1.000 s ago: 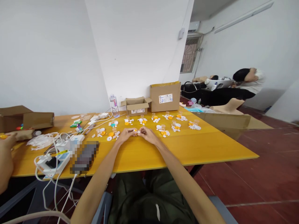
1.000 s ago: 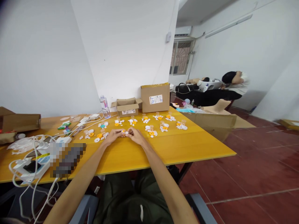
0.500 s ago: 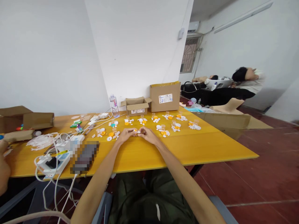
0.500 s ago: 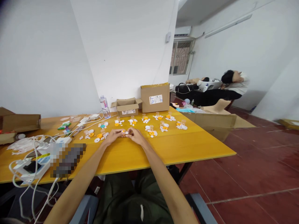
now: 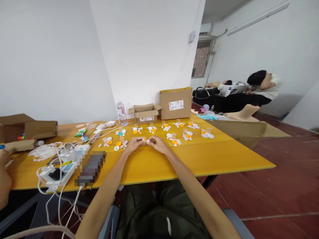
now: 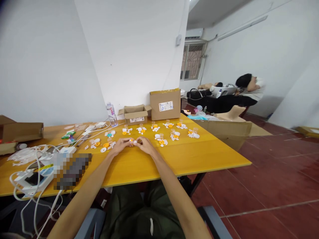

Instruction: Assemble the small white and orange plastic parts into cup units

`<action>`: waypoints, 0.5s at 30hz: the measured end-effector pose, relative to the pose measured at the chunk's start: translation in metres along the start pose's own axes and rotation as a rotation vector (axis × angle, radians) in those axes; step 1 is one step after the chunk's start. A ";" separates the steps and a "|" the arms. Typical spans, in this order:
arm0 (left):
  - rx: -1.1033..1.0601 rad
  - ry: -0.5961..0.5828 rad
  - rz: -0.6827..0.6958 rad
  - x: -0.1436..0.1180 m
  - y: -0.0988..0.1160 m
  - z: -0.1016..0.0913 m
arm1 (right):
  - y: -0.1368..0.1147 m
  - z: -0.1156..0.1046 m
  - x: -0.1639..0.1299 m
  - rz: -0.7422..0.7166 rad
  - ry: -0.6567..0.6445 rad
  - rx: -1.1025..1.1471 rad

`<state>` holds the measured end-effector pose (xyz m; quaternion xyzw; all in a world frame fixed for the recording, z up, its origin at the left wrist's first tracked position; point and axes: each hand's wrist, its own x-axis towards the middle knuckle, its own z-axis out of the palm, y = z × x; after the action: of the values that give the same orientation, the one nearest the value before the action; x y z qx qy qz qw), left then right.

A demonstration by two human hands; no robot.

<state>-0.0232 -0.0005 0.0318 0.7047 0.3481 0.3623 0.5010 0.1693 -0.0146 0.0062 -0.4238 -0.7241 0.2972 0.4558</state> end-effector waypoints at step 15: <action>0.009 -0.002 0.007 0.000 -0.001 0.000 | 0.002 -0.001 0.000 -0.030 0.010 -0.034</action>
<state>-0.0239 -0.0004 0.0308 0.7087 0.3467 0.3616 0.4968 0.1709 -0.0139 0.0049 -0.4220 -0.7329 0.2758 0.4568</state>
